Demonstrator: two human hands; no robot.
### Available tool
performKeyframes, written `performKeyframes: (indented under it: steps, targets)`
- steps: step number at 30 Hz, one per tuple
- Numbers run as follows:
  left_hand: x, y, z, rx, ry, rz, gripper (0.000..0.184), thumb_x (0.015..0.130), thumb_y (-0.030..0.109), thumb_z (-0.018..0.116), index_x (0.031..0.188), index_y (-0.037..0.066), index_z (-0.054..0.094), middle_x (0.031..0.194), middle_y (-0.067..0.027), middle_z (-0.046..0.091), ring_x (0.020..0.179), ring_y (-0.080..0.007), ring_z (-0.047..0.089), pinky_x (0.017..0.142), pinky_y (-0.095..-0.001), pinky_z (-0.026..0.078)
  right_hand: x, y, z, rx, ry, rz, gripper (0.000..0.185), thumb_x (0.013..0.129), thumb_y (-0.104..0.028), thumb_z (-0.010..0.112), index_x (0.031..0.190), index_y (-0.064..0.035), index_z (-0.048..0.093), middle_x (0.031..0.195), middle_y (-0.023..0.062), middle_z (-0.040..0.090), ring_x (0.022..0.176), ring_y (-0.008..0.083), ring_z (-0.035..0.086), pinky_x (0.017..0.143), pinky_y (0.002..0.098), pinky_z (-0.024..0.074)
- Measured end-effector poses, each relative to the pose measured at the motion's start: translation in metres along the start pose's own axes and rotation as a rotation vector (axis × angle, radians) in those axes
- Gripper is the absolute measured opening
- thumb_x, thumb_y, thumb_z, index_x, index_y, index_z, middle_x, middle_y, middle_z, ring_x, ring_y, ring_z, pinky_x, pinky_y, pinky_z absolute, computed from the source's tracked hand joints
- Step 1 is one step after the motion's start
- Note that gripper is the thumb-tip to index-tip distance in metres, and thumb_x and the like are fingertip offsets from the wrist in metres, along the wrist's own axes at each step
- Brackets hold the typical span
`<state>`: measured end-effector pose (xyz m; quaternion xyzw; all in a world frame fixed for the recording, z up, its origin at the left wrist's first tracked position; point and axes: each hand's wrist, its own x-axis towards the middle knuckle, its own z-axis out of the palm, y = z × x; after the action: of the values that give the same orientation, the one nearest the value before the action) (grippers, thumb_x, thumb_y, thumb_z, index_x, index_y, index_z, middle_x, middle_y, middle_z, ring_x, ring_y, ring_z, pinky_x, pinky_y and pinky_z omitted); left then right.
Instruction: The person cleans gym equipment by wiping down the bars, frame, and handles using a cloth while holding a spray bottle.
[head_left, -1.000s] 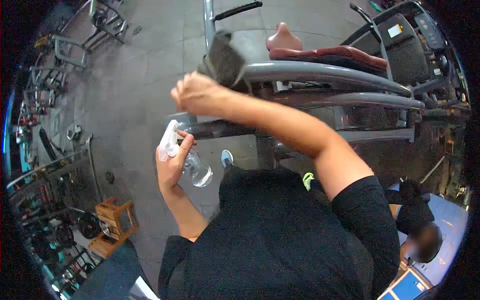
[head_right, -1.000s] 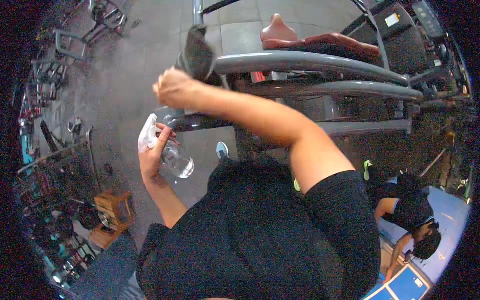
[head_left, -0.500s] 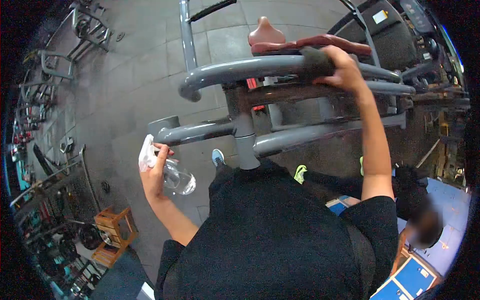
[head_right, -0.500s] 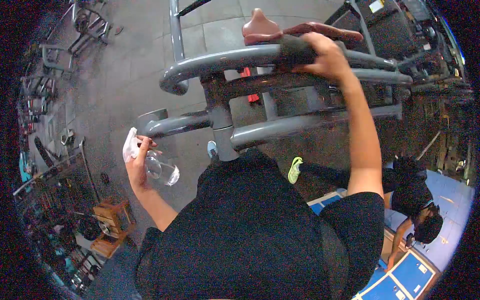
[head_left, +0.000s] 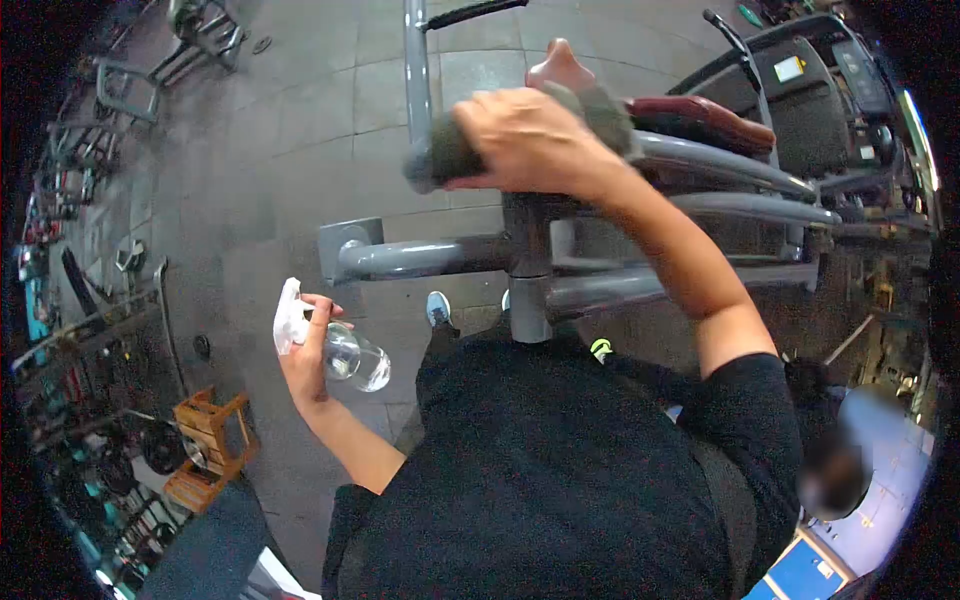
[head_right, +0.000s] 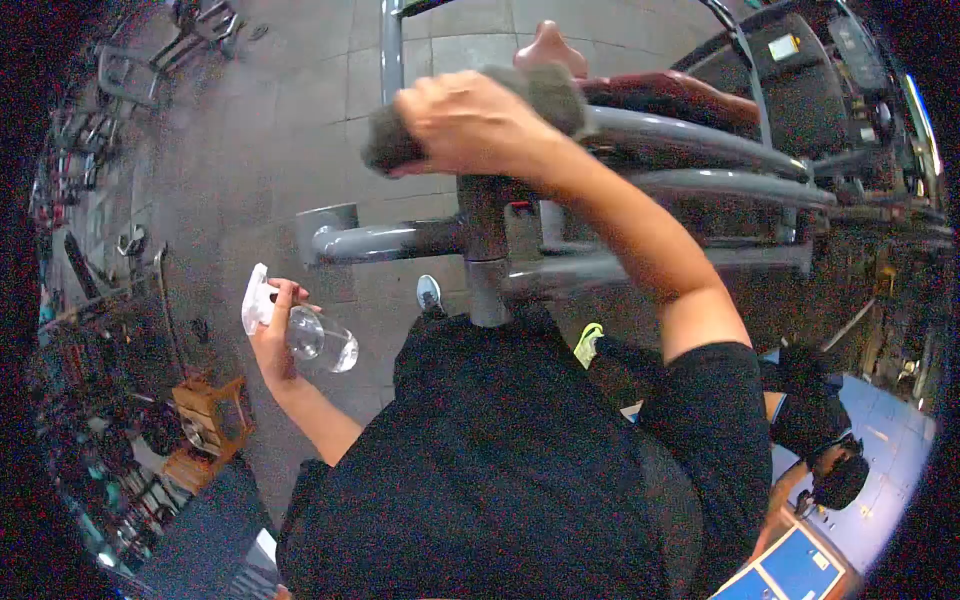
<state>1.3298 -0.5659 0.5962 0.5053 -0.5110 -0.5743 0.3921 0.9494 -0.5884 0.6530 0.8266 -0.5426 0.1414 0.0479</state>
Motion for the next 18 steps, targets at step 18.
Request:
performKeyframes:
  steps: [18]
  targets:
    - [-0.009,0.040,0.020,0.016,-0.158,0.081,0.015,0.101,0.012,0.067,0.104,-0.002,0.064,0.089,-0.0103,0.065,0.074,-0.0179,0.068,0.066,-0.0354,0.060,-0.147,0.066,-0.072,-0.079,0.065,0.160,0.058,0.082,-0.046,0.080,0.119,-0.0052,0.062,0.120,0.0175,0.064,0.113,0.0386,0.064,0.098,0.0458,0.0531]
